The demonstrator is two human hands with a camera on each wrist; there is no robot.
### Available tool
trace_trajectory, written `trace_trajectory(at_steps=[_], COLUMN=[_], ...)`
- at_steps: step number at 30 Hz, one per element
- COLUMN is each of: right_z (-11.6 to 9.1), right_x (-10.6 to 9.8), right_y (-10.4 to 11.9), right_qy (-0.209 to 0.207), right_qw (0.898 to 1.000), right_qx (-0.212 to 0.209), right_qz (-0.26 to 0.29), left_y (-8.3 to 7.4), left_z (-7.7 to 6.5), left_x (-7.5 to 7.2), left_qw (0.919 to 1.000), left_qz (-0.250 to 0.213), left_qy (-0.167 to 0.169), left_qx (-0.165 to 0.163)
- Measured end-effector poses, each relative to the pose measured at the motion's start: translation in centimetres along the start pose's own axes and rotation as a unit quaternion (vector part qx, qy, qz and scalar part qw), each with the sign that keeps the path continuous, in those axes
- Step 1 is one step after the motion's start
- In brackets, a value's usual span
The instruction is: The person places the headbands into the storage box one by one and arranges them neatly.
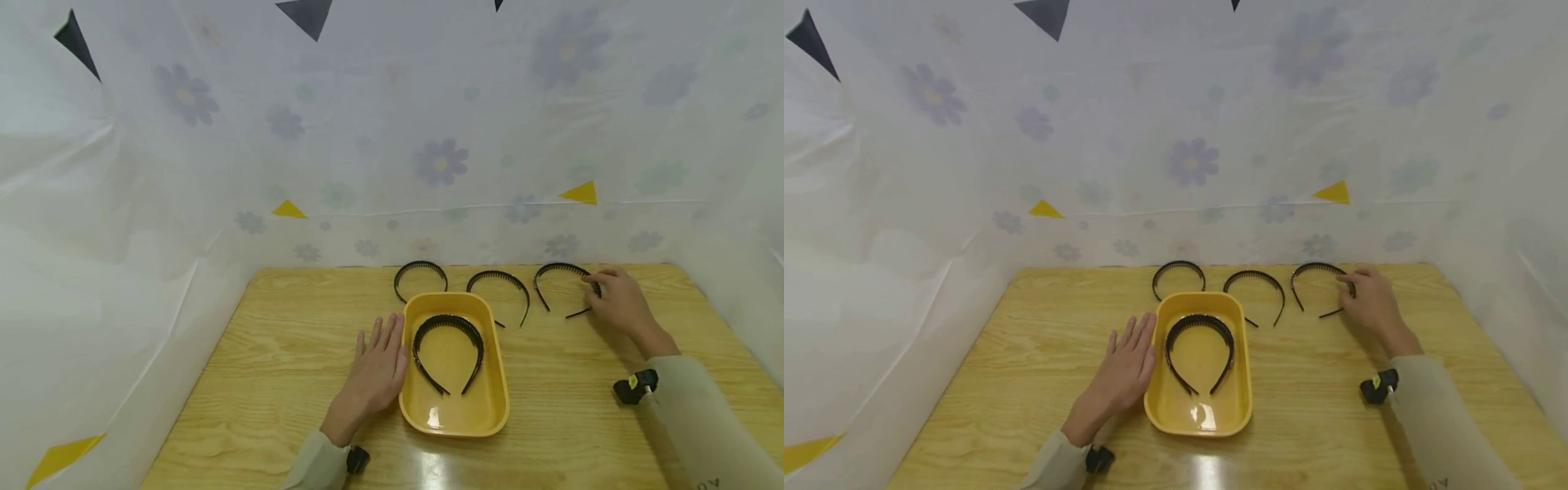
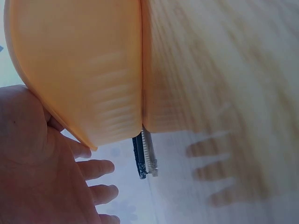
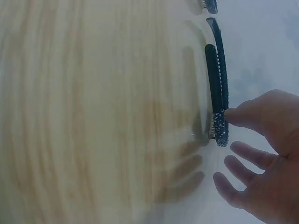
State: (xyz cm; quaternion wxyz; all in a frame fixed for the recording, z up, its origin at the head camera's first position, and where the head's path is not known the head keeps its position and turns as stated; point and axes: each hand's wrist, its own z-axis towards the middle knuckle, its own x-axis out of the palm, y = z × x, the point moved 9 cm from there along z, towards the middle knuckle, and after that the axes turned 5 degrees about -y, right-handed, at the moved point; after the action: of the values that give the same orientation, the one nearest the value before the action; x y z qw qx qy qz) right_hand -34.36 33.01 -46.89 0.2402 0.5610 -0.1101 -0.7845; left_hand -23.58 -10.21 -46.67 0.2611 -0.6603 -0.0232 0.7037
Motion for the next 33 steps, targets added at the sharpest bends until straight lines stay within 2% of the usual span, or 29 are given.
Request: trace_trajectory(at_steps=[4, 10, 17, 21, 28, 33], right_z=[-0.2, -0.4, -0.7, -0.7, -0.9, -1.3], right_x=[0.3, 0.5, 0.6, 0.3, 0.2, -1.0], right_y=[-0.4, -0.3, -0.2, 0.1, 0.1, 0.9], right_qy=[0.018, 0.019, 0.031, 0.034, 0.064, 0.075], right_qw=[1.0, 1.0, 0.999, 0.998, 0.996, 0.995], right_qx=[0.011, 0.002, 0.015, 0.018, 0.037, 0.049], right_qz=[0.005, 0.005, 0.033, 0.04, 0.043, 0.043], left_y=[0.0, -0.1, -0.1, -0.2, -0.1, -0.2], left_z=[0.0, -0.2, -0.1, 0.0, 0.0, -0.2], left_x=[0.0, 0.0, -0.1, -0.2, -0.1, -0.7], left_qw=[1.0, 1.0, 1.0, 1.0, 1.0, 0.9999], left_qz=[-0.001, -0.005, -0.005, -0.005, -0.004, -0.011], left_qy=[0.002, 0.004, -0.003, -0.002, -0.001, 0.006], left_qx=[-0.002, -0.005, -0.001, -0.001, -0.003, -0.003])
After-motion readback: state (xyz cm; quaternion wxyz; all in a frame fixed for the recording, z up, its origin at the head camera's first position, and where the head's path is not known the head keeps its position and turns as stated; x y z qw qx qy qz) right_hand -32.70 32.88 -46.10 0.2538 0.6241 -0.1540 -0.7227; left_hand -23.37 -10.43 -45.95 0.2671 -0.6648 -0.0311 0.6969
